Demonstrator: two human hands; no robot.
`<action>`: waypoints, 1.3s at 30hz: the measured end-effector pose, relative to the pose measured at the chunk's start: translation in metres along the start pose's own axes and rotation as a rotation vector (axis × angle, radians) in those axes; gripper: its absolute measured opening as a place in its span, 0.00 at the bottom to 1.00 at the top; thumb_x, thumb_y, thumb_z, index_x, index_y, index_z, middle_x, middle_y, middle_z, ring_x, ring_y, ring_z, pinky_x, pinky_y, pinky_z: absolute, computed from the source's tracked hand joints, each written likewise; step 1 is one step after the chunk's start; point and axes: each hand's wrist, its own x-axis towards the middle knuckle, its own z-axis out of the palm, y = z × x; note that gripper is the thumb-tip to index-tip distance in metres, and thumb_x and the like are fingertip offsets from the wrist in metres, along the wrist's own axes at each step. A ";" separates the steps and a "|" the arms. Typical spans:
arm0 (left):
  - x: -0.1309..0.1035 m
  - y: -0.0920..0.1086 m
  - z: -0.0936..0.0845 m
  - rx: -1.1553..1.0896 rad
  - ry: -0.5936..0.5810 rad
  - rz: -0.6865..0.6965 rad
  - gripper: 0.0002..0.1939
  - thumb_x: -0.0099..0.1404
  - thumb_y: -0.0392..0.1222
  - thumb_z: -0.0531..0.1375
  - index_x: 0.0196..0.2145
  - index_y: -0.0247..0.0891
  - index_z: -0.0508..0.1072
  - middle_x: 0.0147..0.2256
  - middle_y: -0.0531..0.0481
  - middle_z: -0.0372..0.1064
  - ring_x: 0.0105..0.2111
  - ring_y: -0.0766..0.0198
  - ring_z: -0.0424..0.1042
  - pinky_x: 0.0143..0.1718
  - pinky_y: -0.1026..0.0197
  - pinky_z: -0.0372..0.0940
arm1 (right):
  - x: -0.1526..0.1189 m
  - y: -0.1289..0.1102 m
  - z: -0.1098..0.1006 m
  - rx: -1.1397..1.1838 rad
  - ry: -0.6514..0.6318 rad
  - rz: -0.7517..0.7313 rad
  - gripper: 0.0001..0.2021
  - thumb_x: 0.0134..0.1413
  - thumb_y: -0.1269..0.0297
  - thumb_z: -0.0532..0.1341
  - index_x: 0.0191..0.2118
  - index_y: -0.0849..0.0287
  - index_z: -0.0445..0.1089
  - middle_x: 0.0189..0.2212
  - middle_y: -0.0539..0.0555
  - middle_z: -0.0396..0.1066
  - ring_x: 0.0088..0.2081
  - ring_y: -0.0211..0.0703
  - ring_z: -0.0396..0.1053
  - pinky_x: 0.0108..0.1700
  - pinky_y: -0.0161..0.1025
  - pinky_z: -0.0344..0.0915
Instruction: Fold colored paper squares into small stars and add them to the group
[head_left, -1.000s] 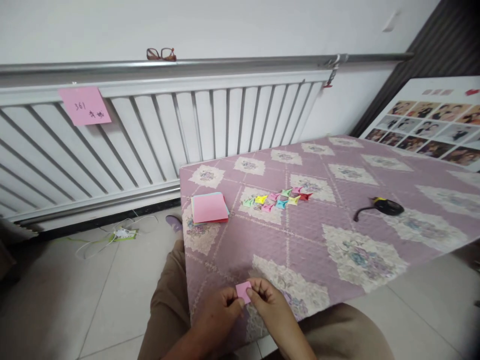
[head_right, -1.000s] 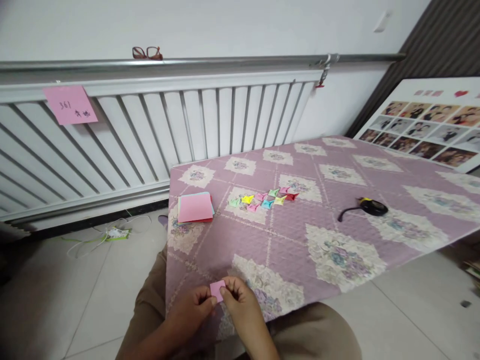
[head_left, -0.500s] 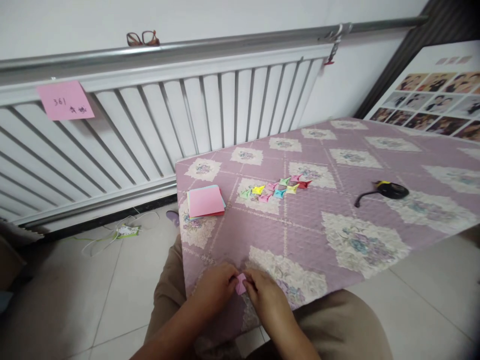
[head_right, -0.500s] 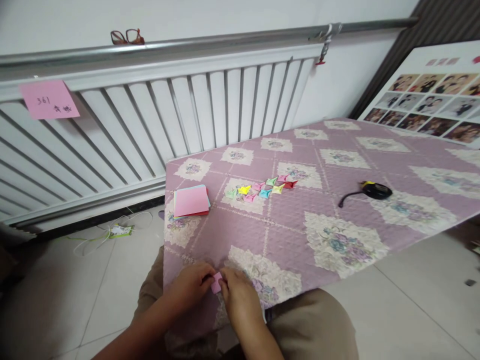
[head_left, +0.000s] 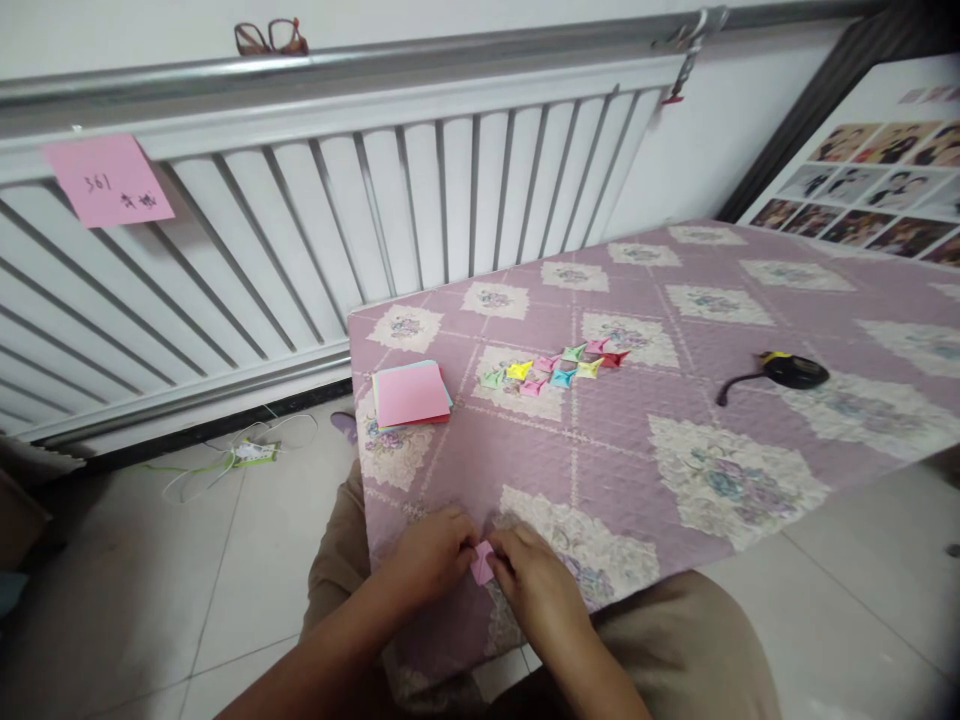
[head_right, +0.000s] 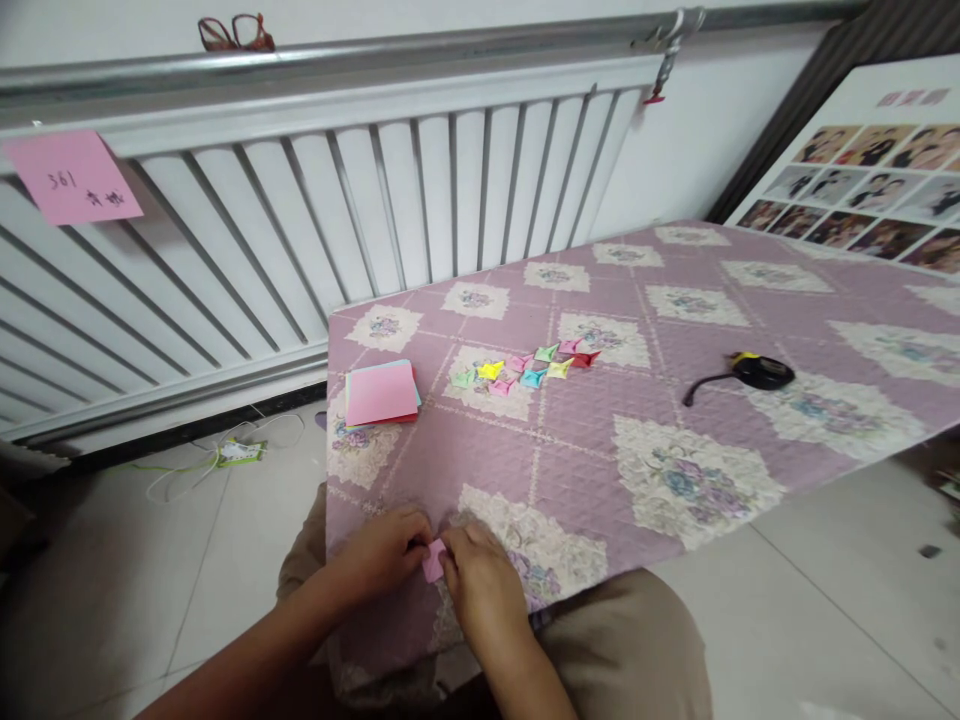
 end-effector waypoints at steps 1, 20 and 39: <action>0.001 -0.001 -0.001 -0.005 -0.005 0.005 0.07 0.60 0.34 0.54 0.34 0.39 0.71 0.36 0.51 0.68 0.37 0.61 0.67 0.37 0.63 0.57 | 0.000 -0.001 0.000 -0.007 0.005 0.005 0.07 0.54 0.72 0.55 0.34 0.55 0.69 0.33 0.54 0.68 0.38 0.46 0.67 0.39 0.39 0.61; 0.004 -0.001 -0.012 0.077 -0.059 0.097 0.06 0.62 0.38 0.55 0.33 0.39 0.73 0.35 0.51 0.70 0.34 0.62 0.68 0.31 0.64 0.57 | 0.010 -0.004 0.000 -0.066 -0.007 -0.087 0.04 0.53 0.72 0.58 0.31 0.57 0.66 0.31 0.52 0.66 0.35 0.43 0.66 0.36 0.36 0.61; -0.001 -0.015 0.004 0.188 0.002 0.232 0.08 0.69 0.39 0.51 0.36 0.37 0.70 0.37 0.49 0.67 0.37 0.62 0.66 0.36 0.62 0.60 | 0.005 0.010 0.006 -0.057 0.045 -0.190 0.07 0.51 0.76 0.58 0.28 0.57 0.64 0.28 0.51 0.66 0.32 0.42 0.67 0.33 0.36 0.63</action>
